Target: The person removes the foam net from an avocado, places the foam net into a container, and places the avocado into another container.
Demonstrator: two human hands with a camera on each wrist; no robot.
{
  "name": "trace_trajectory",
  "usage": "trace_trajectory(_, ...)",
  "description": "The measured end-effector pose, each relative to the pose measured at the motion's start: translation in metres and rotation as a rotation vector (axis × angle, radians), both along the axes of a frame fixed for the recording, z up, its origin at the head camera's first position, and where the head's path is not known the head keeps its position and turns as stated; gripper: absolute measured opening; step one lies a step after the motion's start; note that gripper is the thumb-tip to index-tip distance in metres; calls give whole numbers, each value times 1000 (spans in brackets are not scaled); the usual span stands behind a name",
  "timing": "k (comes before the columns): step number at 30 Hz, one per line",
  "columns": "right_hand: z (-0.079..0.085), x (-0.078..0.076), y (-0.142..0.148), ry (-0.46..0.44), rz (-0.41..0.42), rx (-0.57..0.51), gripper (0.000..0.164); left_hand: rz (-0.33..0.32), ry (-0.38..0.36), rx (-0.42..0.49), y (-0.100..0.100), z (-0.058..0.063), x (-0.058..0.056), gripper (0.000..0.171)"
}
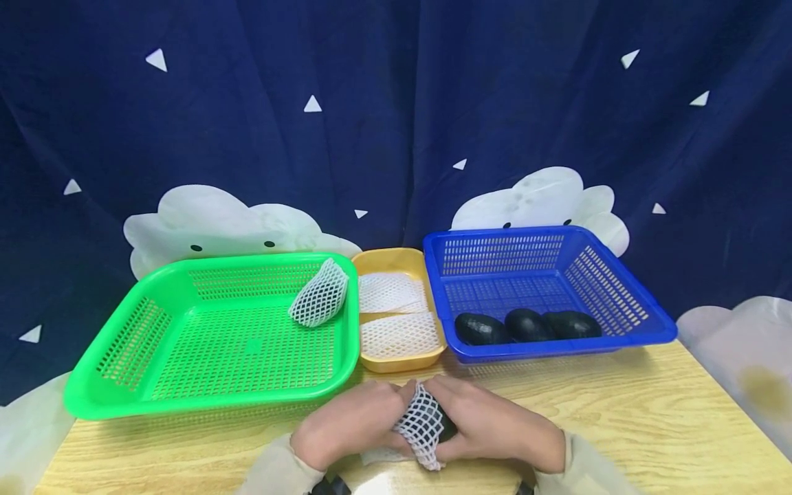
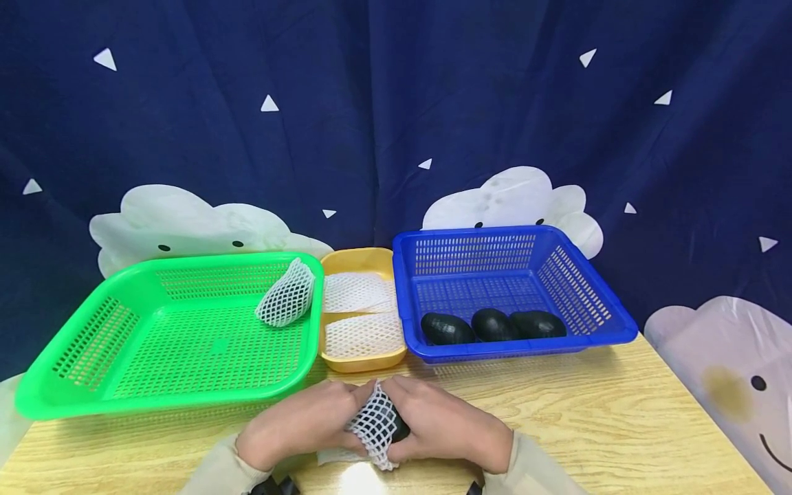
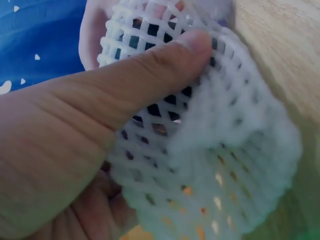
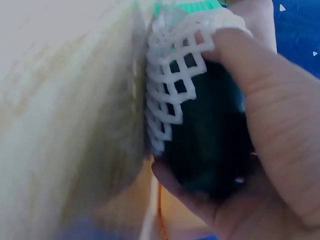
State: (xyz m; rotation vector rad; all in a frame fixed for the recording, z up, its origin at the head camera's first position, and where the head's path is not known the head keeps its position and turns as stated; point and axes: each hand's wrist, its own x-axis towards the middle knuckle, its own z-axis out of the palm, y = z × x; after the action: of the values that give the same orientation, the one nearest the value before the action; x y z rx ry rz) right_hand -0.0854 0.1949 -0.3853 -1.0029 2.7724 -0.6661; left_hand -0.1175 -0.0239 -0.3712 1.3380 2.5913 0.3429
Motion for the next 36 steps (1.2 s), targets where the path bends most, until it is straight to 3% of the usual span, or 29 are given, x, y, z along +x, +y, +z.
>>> trace_trajectory(9, -7, 2, -7, 88, -56, 23, 58, -20, 48, 46, 3, -1, 1, 39)
trace_trajectory(12, -7, 3, -8, 102, -68, 38, 56, -22, 31, 56, 4, -1, 1, 33)
trace_trajectory(23, -1, 3, -5, 90, -76, 99, 56, 2, 18, 42, 3, -1, 0, 29)
trace_trajectory(36, 7, 1, 0, 195, -56, 135, 57, 12, 63, 51, 2, 2, -2, 27)
